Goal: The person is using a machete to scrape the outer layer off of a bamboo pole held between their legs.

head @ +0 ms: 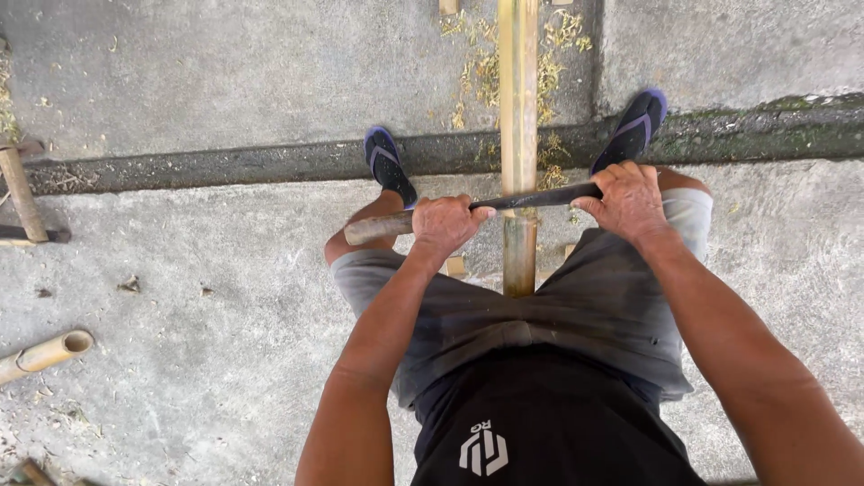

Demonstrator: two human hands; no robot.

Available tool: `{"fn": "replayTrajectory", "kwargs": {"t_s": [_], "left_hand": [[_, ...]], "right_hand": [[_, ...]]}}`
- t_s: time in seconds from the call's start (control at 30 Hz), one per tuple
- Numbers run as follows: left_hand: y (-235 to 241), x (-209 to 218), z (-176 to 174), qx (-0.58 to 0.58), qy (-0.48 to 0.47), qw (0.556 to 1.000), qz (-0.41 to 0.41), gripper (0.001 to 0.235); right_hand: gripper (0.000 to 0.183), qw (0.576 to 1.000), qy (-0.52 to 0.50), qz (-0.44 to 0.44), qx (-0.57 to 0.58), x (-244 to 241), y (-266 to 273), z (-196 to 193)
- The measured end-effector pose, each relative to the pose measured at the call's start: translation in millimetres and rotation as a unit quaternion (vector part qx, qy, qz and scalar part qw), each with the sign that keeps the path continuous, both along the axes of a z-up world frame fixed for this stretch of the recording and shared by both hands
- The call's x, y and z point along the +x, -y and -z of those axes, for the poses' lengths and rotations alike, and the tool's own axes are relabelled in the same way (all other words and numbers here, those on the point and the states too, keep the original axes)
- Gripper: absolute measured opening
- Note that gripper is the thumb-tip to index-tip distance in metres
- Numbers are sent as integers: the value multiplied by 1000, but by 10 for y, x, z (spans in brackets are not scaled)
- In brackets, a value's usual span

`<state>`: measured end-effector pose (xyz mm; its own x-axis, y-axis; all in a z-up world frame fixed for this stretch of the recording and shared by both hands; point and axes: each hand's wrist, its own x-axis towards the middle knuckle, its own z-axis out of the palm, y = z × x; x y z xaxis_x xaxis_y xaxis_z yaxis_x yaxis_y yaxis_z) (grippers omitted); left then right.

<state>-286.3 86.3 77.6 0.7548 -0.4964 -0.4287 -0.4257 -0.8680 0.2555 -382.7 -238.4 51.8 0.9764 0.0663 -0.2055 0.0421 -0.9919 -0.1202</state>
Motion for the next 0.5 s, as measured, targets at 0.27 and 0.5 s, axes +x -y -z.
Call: {"fn": "replayTrajectory", "kwargs": {"t_s": [0.27, 0.5], "left_hand": [[351, 1003, -125, 37, -11, 999, 12, 77], [673, 2009, 33, 55, 35, 998, 19, 77]], "right_hand": [[62, 998, -60, 34, 7, 1059, 264, -66], [61, 992, -94, 25, -74, 2102, 609, -23]]}}
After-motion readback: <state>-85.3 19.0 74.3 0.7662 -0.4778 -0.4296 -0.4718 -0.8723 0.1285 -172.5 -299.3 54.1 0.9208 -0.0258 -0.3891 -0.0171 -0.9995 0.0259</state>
